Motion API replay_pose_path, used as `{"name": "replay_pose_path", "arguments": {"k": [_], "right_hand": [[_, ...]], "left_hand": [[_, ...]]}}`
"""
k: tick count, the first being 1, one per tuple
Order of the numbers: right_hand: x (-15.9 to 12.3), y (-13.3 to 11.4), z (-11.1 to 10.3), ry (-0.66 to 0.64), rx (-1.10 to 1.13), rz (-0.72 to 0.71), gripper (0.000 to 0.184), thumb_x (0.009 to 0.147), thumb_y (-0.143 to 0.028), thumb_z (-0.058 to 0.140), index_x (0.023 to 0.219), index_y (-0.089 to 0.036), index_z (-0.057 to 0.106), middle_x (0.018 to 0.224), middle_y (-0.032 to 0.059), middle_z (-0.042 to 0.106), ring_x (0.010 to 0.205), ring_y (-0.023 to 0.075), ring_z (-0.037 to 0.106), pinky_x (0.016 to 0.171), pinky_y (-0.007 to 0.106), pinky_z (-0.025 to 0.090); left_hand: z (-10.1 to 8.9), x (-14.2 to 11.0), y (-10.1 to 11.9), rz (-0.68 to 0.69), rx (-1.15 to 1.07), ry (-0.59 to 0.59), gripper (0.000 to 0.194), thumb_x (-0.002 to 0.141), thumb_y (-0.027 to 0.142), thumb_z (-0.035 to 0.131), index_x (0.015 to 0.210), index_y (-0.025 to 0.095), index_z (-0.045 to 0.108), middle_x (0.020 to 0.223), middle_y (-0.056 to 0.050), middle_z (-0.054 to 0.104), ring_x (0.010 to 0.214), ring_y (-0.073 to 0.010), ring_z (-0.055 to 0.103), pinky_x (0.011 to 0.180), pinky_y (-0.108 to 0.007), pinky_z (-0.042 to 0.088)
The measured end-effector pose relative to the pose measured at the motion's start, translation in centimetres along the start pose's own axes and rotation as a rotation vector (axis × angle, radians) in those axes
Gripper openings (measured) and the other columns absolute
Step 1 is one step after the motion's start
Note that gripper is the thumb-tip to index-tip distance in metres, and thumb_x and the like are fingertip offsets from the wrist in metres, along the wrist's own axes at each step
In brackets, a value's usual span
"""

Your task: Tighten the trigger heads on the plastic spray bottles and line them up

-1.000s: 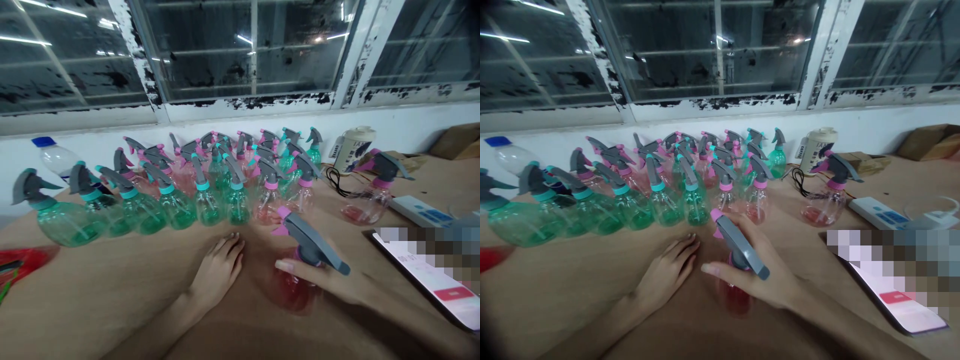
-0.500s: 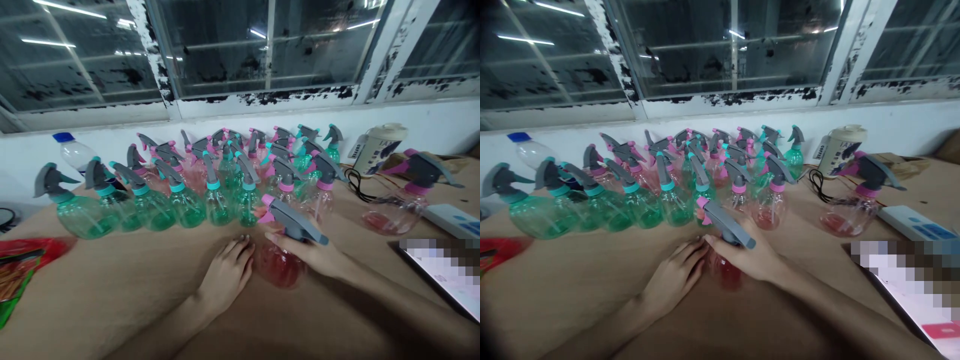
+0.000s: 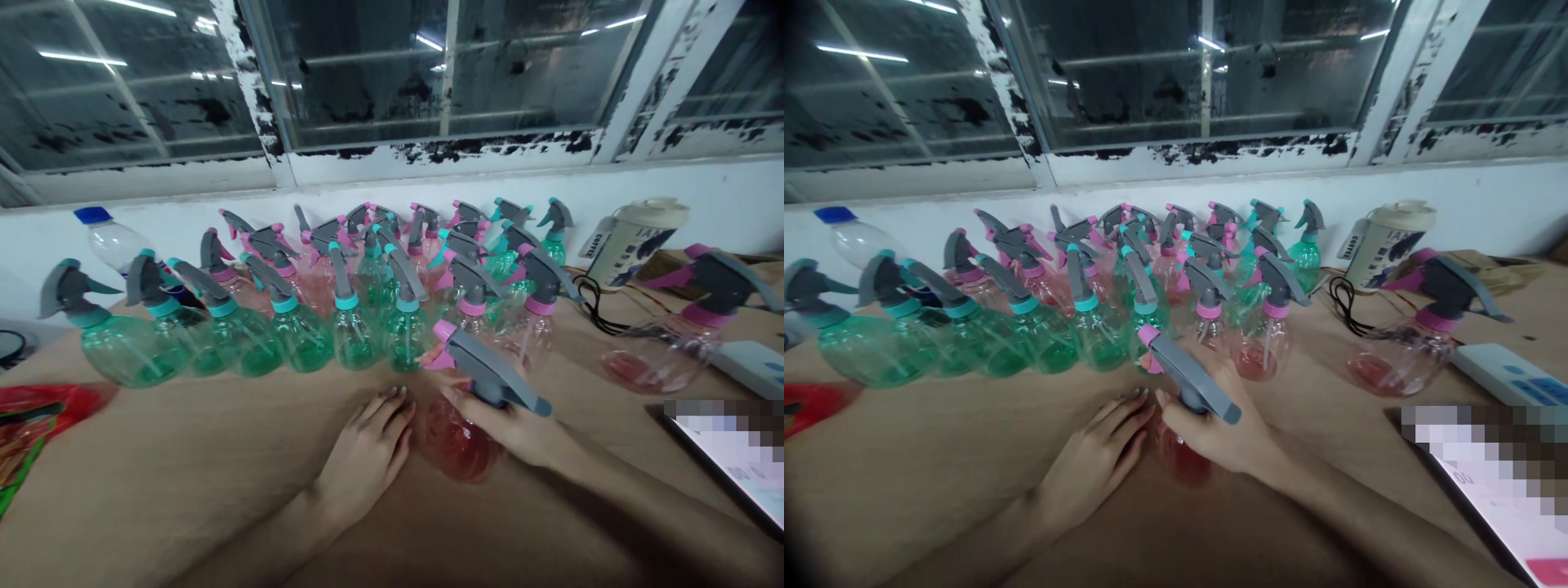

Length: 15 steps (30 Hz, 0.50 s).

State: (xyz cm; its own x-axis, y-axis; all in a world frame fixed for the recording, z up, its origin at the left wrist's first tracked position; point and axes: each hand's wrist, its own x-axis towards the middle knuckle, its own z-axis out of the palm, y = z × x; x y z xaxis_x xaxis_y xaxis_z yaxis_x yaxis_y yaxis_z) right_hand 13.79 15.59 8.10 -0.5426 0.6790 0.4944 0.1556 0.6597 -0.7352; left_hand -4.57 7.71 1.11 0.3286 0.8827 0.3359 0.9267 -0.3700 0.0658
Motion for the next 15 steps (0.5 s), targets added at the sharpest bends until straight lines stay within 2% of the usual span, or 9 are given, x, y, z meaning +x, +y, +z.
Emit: {"name": "replay_pose_path", "arguments": {"k": [3, 6, 10, 15], "right_hand": [[0.0, -0.1, 0.2, 0.043, 0.006, -0.027, 0.008, 0.078, -0.025, 0.056, 0.084, -0.022, 0.060, 0.079, 0.0007, 0.066, 0.074, 0.0161, 0.063, 0.072, 0.031, 0.050], [0.2, -0.4, 0.4, 0.074, 0.012, -0.045, 0.002, 0.079, -0.024, 0.057, 0.080, -0.023, 0.059, 0.077, -0.0009, 0.065, 0.069, 0.0139, 0.062, 0.069, 0.029, 0.050], [-0.1, -0.8, 0.1, 0.033, 0.024, -0.008, 0.010, 0.079, -0.020, 0.055, 0.069, -0.022, 0.053, 0.066, -0.0026, 0.060, 0.062, 0.0130, 0.058, 0.062, 0.028, 0.048], [-1.1, -1.5, -0.4, -0.032, 0.080, 0.028, 0.005, 0.078, -0.019, 0.053, 0.074, -0.023, 0.054, 0.069, -0.0016, 0.061, 0.065, 0.0145, 0.059, 0.062, 0.029, 0.049]], "left_hand": [[-0.1, 0.1, 0.0, 0.005, 0.001, -0.020, 0.032, 0.090, 0.016, 0.044, 0.119, 0.013, 0.054, 0.124, -0.011, 0.057, 0.116, -0.0237, 0.050, 0.094, -0.041, 0.046], [-0.3, 0.1, 0.1, 0.010, 0.002, -0.040, 0.032, 0.089, 0.015, 0.044, 0.119, 0.011, 0.054, 0.124, -0.012, 0.056, 0.117, -0.0241, 0.050, 0.094, -0.041, 0.046], [-0.4, 0.1, 0.1, 0.010, 0.002, -0.041, 0.032, 0.090, 0.015, 0.042, 0.119, 0.011, 0.054, 0.124, -0.012, 0.056, 0.117, -0.0240, 0.050, 0.094, -0.041, 0.046], [-0.4, 0.0, 0.1, 0.000, 0.000, -0.021, 0.031, 0.091, 0.016, 0.041, 0.117, 0.013, 0.055, 0.123, -0.011, 0.057, 0.116, -0.0242, 0.051, 0.093, -0.041, 0.047]]}}
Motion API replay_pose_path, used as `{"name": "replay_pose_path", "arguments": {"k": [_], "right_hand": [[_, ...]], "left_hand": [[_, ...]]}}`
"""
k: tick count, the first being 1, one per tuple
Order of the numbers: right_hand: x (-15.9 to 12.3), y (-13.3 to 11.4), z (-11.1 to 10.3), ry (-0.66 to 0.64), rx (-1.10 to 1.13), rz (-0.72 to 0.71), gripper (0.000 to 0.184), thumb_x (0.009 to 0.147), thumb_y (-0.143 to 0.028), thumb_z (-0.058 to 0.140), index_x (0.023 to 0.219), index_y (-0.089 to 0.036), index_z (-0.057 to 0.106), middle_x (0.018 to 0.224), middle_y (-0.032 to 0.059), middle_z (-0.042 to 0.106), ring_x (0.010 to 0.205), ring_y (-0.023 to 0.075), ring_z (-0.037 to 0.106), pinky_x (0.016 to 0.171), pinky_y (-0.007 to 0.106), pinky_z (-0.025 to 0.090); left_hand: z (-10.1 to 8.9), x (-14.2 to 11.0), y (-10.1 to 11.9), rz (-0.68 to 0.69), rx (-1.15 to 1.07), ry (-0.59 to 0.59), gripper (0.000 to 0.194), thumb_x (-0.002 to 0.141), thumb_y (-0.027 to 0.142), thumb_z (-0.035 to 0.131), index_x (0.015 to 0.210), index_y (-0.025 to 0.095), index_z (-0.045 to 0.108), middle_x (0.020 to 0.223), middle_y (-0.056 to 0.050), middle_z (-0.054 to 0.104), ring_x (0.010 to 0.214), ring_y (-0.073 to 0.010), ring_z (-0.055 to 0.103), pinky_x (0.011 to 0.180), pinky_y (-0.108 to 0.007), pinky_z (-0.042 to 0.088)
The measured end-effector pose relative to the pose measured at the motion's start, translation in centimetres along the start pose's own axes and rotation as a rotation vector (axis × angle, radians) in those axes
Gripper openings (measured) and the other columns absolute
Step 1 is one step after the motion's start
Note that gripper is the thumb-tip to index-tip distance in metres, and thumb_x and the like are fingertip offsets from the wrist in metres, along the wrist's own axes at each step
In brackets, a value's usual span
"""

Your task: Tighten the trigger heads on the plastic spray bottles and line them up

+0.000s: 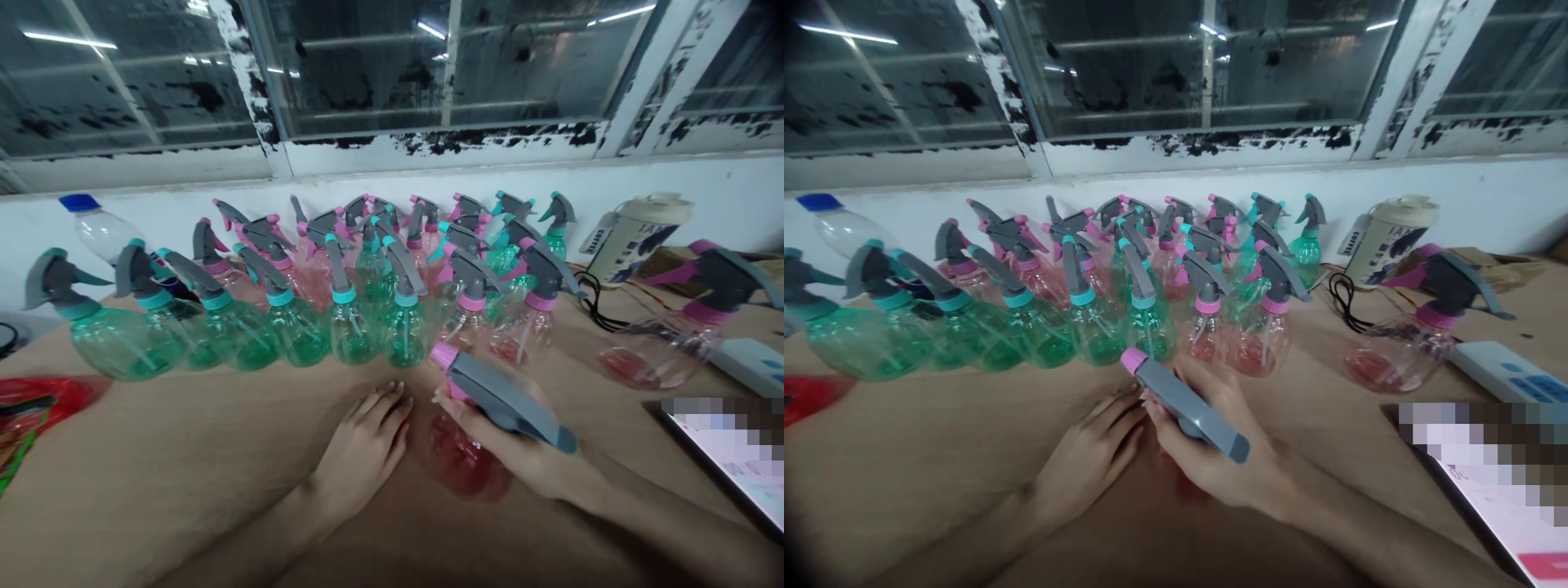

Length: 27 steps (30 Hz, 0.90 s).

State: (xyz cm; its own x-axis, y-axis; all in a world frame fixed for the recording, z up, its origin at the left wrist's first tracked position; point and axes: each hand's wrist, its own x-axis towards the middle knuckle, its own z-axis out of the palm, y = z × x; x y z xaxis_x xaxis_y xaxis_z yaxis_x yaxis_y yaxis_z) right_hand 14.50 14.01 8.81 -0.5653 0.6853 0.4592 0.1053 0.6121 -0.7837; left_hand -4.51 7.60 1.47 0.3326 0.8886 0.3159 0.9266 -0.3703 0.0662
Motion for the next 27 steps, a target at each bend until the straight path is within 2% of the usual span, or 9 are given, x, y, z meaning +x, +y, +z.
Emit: {"name": "replay_pose_path", "arguments": {"k": [4, 7, 10, 16, 21, 27], "right_hand": [[-0.2, -0.4, -0.2, -0.020, 0.038, 0.010, 0.013, 0.075, -0.017, 0.051, 0.083, -0.024, 0.059, 0.076, -0.0016, 0.064, 0.066, 0.0150, 0.061, 0.064, 0.030, 0.052], [-0.2, -0.1, -0.2, -0.040, 0.025, 0.022, 0.013, 0.076, -0.020, 0.052, 0.084, -0.025, 0.061, 0.071, -0.0017, 0.064, 0.061, 0.0153, 0.061, 0.061, 0.030, 0.053], [0.1, 0.2, -0.1, -0.012, 0.014, 0.037, 0.009, 0.079, -0.027, 0.055, 0.085, -0.024, 0.062, 0.073, -0.0005, 0.066, 0.064, 0.0164, 0.063, 0.064, 0.032, 0.055], [0.7, 1.2, 0.2, -0.064, -0.070, 0.122, 0.021, 0.081, -0.040, 0.057, 0.087, -0.022, 0.066, 0.080, 0.0017, 0.070, 0.067, 0.0166, 0.065, 0.063, 0.031, 0.054], [0.9, 1.8, 0.4, -0.014, -0.100, 0.061, 0.021, 0.079, -0.041, 0.060, 0.088, -0.024, 0.068, 0.083, 0.0018, 0.071, 0.067, 0.0170, 0.065, 0.069, 0.035, 0.055], [1.1, 1.3, 0.2, -0.007, -0.117, 0.004, 0.021, 0.079, -0.042, 0.058, 0.090, -0.026, 0.066, 0.076, 0.0010, 0.069, 0.063, 0.0182, 0.064, 0.059, 0.033, 0.054]], "left_hand": [[0.1, 0.0, 0.0, 0.002, 0.000, 0.014, 0.030, 0.091, 0.017, 0.040, 0.116, 0.013, 0.056, 0.121, -0.011, 0.058, 0.115, -0.0235, 0.051, 0.094, -0.041, 0.046], [0.1, 0.0, 0.0, 0.002, 0.001, 0.020, 0.031, 0.091, 0.017, 0.040, 0.118, 0.013, 0.054, 0.121, -0.010, 0.058, 0.115, -0.0231, 0.051, 0.093, -0.040, 0.047], [0.1, 0.1, 0.0, 0.001, -0.001, 0.010, 0.029, 0.090, 0.017, 0.041, 0.115, 0.013, 0.056, 0.120, -0.011, 0.059, 0.114, -0.0238, 0.052, 0.092, -0.040, 0.048], [0.1, 0.0, -0.1, 0.013, 0.017, 0.005, 0.029, 0.090, 0.016, 0.042, 0.115, 0.013, 0.056, 0.119, -0.011, 0.059, 0.115, -0.0243, 0.051, 0.092, -0.040, 0.048], [0.0, 0.0, 0.0, 0.011, -0.003, 0.010, 0.028, 0.090, 0.015, 0.041, 0.113, 0.014, 0.057, 0.119, -0.011, 0.059, 0.115, -0.0240, 0.051, 0.091, -0.040, 0.048], [0.0, 0.0, 0.0, 0.001, -0.017, 0.000, 0.029, 0.089, 0.015, 0.042, 0.115, 0.013, 0.056, 0.118, -0.011, 0.059, 0.114, -0.0248, 0.052, 0.090, -0.041, 0.049]]}}
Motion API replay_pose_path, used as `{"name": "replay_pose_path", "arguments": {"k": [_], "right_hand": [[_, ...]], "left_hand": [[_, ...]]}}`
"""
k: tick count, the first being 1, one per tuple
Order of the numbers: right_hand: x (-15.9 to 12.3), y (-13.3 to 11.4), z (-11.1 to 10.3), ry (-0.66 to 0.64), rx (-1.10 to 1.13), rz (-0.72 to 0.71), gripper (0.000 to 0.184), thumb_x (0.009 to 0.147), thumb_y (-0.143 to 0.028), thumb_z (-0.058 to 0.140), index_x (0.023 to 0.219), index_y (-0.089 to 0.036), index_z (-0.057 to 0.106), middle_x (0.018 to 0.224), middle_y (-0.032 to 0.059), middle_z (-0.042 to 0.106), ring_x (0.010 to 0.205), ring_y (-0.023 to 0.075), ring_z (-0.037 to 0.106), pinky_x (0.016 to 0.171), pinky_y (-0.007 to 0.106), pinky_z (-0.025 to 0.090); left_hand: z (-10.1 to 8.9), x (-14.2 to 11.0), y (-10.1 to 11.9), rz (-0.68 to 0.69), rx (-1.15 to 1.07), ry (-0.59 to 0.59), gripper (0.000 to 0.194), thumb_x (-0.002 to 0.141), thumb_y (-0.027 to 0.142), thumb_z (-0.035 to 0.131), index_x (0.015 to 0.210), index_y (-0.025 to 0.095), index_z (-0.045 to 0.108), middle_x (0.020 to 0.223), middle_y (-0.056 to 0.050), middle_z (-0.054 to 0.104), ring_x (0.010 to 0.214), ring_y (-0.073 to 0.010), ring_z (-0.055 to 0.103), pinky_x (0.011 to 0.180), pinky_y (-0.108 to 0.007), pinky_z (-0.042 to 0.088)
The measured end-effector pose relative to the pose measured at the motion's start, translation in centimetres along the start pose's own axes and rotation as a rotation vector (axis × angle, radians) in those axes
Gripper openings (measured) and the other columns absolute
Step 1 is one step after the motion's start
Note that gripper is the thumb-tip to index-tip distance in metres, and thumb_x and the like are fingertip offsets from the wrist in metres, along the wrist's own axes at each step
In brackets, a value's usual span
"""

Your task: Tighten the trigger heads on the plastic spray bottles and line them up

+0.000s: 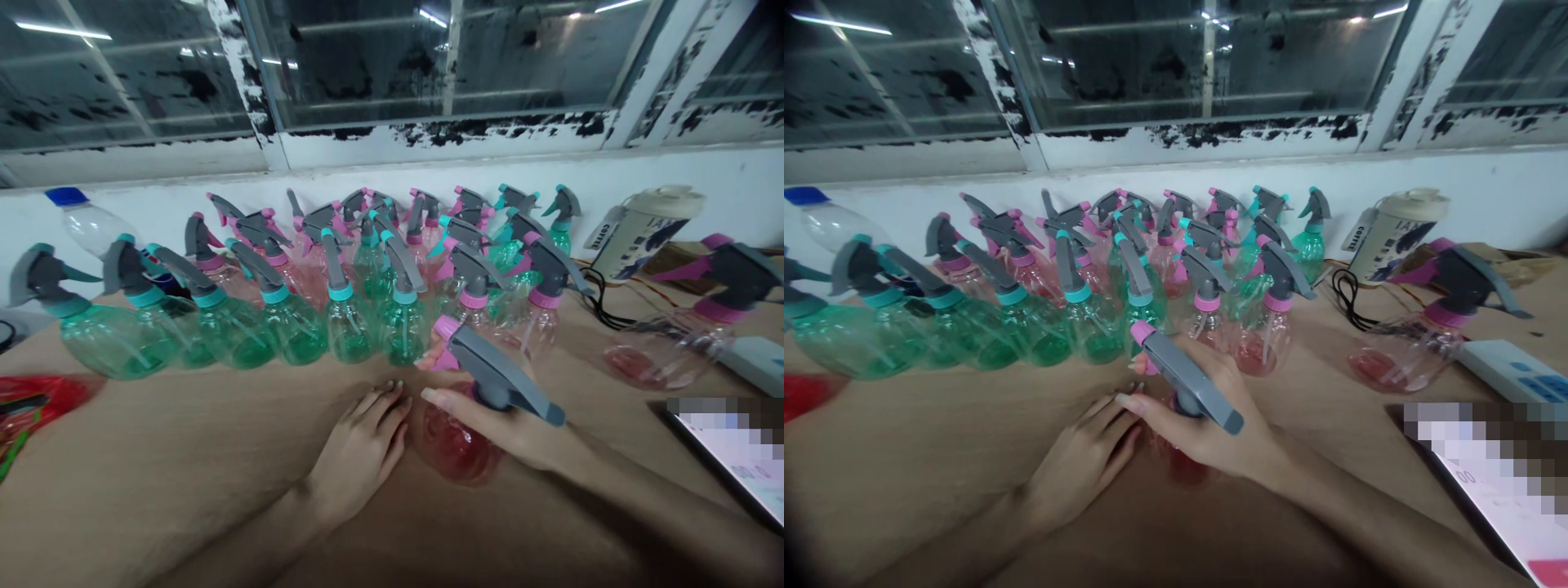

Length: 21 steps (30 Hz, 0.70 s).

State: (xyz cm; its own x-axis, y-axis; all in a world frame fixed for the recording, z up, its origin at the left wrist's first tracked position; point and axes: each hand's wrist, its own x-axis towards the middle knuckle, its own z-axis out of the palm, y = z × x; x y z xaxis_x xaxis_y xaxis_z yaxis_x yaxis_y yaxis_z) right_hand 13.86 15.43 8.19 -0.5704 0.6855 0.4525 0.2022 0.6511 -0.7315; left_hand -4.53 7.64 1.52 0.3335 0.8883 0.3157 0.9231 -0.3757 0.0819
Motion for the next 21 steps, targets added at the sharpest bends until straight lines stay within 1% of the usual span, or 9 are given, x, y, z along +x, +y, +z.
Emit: {"name": "replay_pose_path", "arguments": {"k": [4, 7, 9, 11, 13, 14, 16, 18, 21], "right_hand": [[0.1, -0.5, -0.2, 0.070, 0.071, -0.054, 0.013, 0.080, -0.035, 0.058, 0.076, -0.023, 0.060, 0.074, -0.0012, 0.064, 0.068, 0.0148, 0.063, 0.066, 0.030, 0.051], [0.1, -1.0, -0.4, 0.052, 0.101, -0.061, 0.017, 0.081, -0.029, 0.057, 0.066, -0.022, 0.052, 0.063, -0.0045, 0.056, 0.057, 0.0110, 0.056, 0.058, 0.026, 0.047], [0.1, -1.2, -0.6, 0.038, 0.102, -0.068, 0.021, 0.081, -0.027, 0.056, 0.063, -0.022, 0.048, 0.060, -0.0052, 0.052, 0.054, 0.0101, 0.053, 0.056, 0.026, 0.044], [0.0, -1.2, -0.7, 0.015, 0.109, -0.074, 0.017, 0.081, -0.026, 0.056, 0.066, -0.022, 0.052, 0.062, -0.0042, 0.055, 0.059, 0.0112, 0.055, 0.060, 0.026, 0.045], [-0.1, -1.0, -0.8, -0.006, 0.132, -0.063, 0.008, 0.081, -0.026, 0.056, 0.076, -0.022, 0.059, 0.072, -0.0018, 0.062, 0.070, 0.0134, 0.061, 0.068, 0.028, 0.047], [0.0, -0.8, -0.8, -0.008, 0.152, -0.056, 0.007, 0.081, -0.025, 0.056, 0.083, -0.022, 0.062, 0.079, -0.0006, 0.065, 0.076, 0.0144, 0.063, 0.071, 0.028, 0.048], [0.0, -0.4, -0.7, 0.001, 0.174, -0.053, 0.014, 0.080, -0.025, 0.057, 0.093, -0.022, 0.063, 0.090, 0.0010, 0.067, 0.083, 0.0155, 0.064, 0.076, 0.029, 0.049], [0.1, 0.0, -0.5, 0.011, 0.155, -0.068, 0.013, 0.080, -0.026, 0.058, 0.091, -0.021, 0.063, 0.087, 0.0011, 0.067, 0.079, 0.0157, 0.064, 0.073, 0.029, 0.050], [0.1, 0.3, -0.2, 0.060, 0.122, -0.102, 0.010, 0.079, -0.027, 0.060, 0.088, -0.022, 0.061, 0.084, 0.0006, 0.066, 0.074, 0.0155, 0.063, 0.072, 0.030, 0.051]], "left_hand": [[0.0, 0.0, 0.0, -0.002, 0.002, -0.009, 0.027, 0.090, 0.016, 0.042, 0.113, 0.014, 0.057, 0.120, -0.011, 0.058, 0.114, -0.0246, 0.051, 0.092, -0.041, 0.048], [-0.1, 0.1, 0.1, 0.000, 0.004, -0.009, 0.028, 0.090, 0.016, 0.041, 0.114, 0.015, 0.057, 0.121, -0.010, 0.058, 0.114, -0.0243, 0.051, 0.092, -0.041, 0.047], [-0.2, 0.1, 0.1, -0.001, 0.003, -0.006, 0.027, 0.090, 0.016, 0.042, 0.112, 0.015, 0.057, 0.120, -0.010, 0.058, 0.114, -0.0244, 0.052, 0.092, -0.041, 0.048], [-0.3, 0.1, 0.1, -0.002, 0.002, -0.005, 0.027, 0.090, 0.016, 0.041, 0.110, 0.015, 0.059, 0.119, -0.010, 0.059, 0.114, -0.0244, 0.052, 0.091, -0.041, 0.048], [-0.2, 0.1, 0.0, -0.003, 0.000, 0.001, 0.027, 0.090, 0.016, 0.041, 0.110, 0.015, 0.059, 0.118, -0.010, 0.059, 0.114, -0.0244, 0.052, 0.092, -0.041, 0.048], [-0.2, 0.1, 0.0, -0.001, -0.001, 0.003, 0.028, 0.090, 0.016, 0.041, 0.112, 0.015, 0.058, 0.118, -0.010, 0.059, 0.114, -0.0243, 0.052, 0.092, -0.041, 0.048], [-0.1, 0.1, -0.1, 0.005, 0.002, 0.010, 0.030, 0.090, 0.016, 0.041, 0.115, 0.014, 0.057, 0.119, -0.010, 0.059, 0.114, -0.0241, 0.052, 0.092, -0.041, 0.048], [0.0, 0.1, -0.1, 0.011, 0.006, 0.008, 0.031, 0.090, 0.016, 0.041, 0.118, 0.013, 0.055, 0.120, -0.011, 0.058, 0.113, -0.0241, 0.052, 0.092, -0.041, 0.048], [0.1, 0.1, -0.1, 0.011, 0.008, 0.005, 0.030, 0.090, 0.015, 0.043, 0.116, 0.013, 0.057, 0.121, -0.011, 0.057, 0.114, -0.0244, 0.051, 0.092, -0.042, 0.047]]}}
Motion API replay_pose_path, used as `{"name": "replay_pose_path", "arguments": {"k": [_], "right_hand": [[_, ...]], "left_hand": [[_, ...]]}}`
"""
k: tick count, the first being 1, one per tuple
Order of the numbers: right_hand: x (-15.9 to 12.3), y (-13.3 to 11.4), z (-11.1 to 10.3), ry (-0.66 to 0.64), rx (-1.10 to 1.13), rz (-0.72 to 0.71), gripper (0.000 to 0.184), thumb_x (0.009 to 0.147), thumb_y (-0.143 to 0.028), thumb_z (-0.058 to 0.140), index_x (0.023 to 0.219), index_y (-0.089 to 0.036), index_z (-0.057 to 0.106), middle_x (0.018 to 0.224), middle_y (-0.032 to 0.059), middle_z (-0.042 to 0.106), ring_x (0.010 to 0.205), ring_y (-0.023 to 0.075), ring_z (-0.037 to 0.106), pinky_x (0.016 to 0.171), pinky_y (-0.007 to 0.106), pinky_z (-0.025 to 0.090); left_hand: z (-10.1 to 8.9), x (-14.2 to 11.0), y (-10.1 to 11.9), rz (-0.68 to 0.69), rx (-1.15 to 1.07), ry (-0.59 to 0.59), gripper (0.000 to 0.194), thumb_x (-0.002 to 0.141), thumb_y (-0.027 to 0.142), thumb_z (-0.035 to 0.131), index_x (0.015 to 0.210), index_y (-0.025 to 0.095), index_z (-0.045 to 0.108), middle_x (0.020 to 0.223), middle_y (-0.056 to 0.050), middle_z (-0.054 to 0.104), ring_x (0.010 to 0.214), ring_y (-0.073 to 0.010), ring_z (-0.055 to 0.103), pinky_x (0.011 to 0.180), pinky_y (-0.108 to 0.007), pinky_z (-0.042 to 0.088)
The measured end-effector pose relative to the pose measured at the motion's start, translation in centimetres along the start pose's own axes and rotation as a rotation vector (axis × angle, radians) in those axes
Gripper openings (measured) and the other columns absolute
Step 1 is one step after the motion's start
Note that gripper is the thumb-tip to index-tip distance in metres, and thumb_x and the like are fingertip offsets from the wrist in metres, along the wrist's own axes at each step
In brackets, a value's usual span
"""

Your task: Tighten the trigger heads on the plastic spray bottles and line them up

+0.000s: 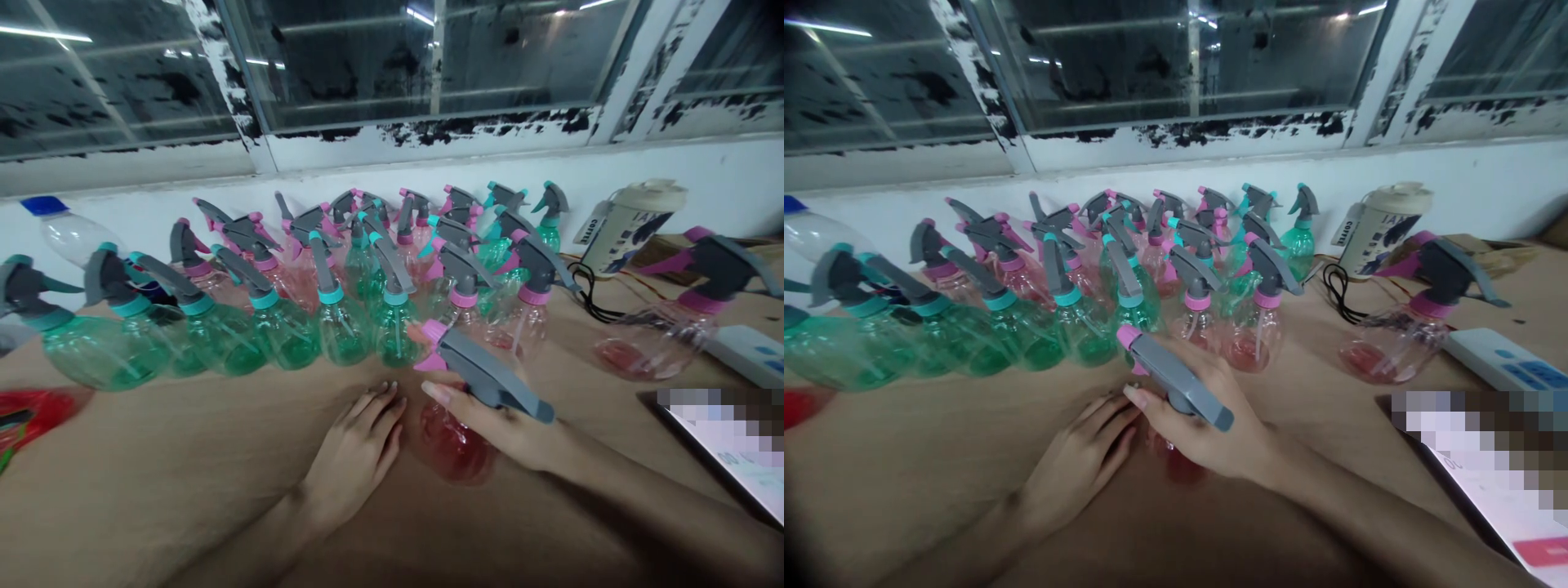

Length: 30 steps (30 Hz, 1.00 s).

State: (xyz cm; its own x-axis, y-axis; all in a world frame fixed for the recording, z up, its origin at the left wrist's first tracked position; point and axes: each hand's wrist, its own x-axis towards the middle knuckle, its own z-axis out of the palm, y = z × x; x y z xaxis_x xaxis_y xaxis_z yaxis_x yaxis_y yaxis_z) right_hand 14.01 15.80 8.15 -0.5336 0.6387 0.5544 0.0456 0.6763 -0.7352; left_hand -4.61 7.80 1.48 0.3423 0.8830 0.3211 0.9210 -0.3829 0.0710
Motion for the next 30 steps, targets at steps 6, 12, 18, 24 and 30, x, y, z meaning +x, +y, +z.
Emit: {"name": "replay_pose_path", "arguments": {"k": [6, 12, 18, 24, 30], "right_hand": [[-0.1, 0.2, 0.2, 0.020, 0.008, -0.009, 0.013, 0.080, -0.023, 0.059, 0.092, -0.023, 0.061, 0.090, 0.0015, 0.065, 0.085, 0.0164, 0.063, 0.080, 0.032, 0.051], [0.0, 0.2, 0.3, -0.007, -0.006, 0.018, 0.016, 0.077, -0.023, 0.060, 0.093, -0.021, 0.061, 0.089, 0.0013, 0.065, 0.078, 0.0161, 0.064, 0.073, 0.031, 0.052], [0.1, 0.1, 0.4, 0.050, -0.078, 0.022, 0.024, 0.069, -0.037, 0.071, 0.080, -0.021, 0.059, 0.075, 0.0004, 0.064, 0.067, 0.0167, 0.062, 0.066, 0.032, 0.052], [-0.2, -0.2, 0.5, 0.010, -0.062, -0.007, 0.014, 0.077, -0.032, 0.064, 0.078, -0.021, 0.056, 0.073, -0.0018, 0.061, 0.068, 0.0143, 0.060, 0.062, 0.029, 0.048], [0.1, -0.7, 0.1, 0.046, -0.038, -0.033, 0.008, 0.079, -0.030, 0.061, 0.077, -0.022, 0.058, 0.075, -0.0013, 0.062, 0.071, 0.0151, 0.061, 0.068, 0.030, 0.049]], "left_hand": [[-0.3, 0.1, 0.0, 0.003, 0.007, -0.030, 0.032, 0.090, 0.014, 0.043, 0.120, 0.012, 0.053, 0.123, -0.011, 0.057, 0.116, -0.0243, 0.050, 0.094, -0.042, 0.046], [-0.1, 0.0, 0.0, 0.013, 0.015, -0.001, 0.032, 0.090, 0.015, 0.042, 0.119, 0.011, 0.054, 0.122, -0.012, 0.057, 0.115, -0.0246, 0.051, 0.093, -0.042, 0.047], [-0.1, -0.1, 0.1, 0.023, 0.018, 0.046, 0.029, 0.089, 0.014, 0.041, 0.114, 0.012, 0.056, 0.118, -0.012, 0.059, 0.114, -0.0250, 0.052, 0.091, -0.042, 0.048], [-0.3, 0.0, 0.2, 0.000, -0.010, 0.012, 0.025, 0.089, 0.014, 0.043, 0.106, 0.014, 0.060, 0.114, -0.011, 0.061, 0.112, -0.0255, 0.053, 0.088, -0.042, 0.050], [-0.2, 0.1, 0.1, 0.003, -0.003, -0.009, 0.028, 0.089, 0.014, 0.044, 0.114, 0.013, 0.057, 0.119, -0.012, 0.058, 0.113, -0.0253, 0.052, 0.091, -0.042, 0.048]]}}
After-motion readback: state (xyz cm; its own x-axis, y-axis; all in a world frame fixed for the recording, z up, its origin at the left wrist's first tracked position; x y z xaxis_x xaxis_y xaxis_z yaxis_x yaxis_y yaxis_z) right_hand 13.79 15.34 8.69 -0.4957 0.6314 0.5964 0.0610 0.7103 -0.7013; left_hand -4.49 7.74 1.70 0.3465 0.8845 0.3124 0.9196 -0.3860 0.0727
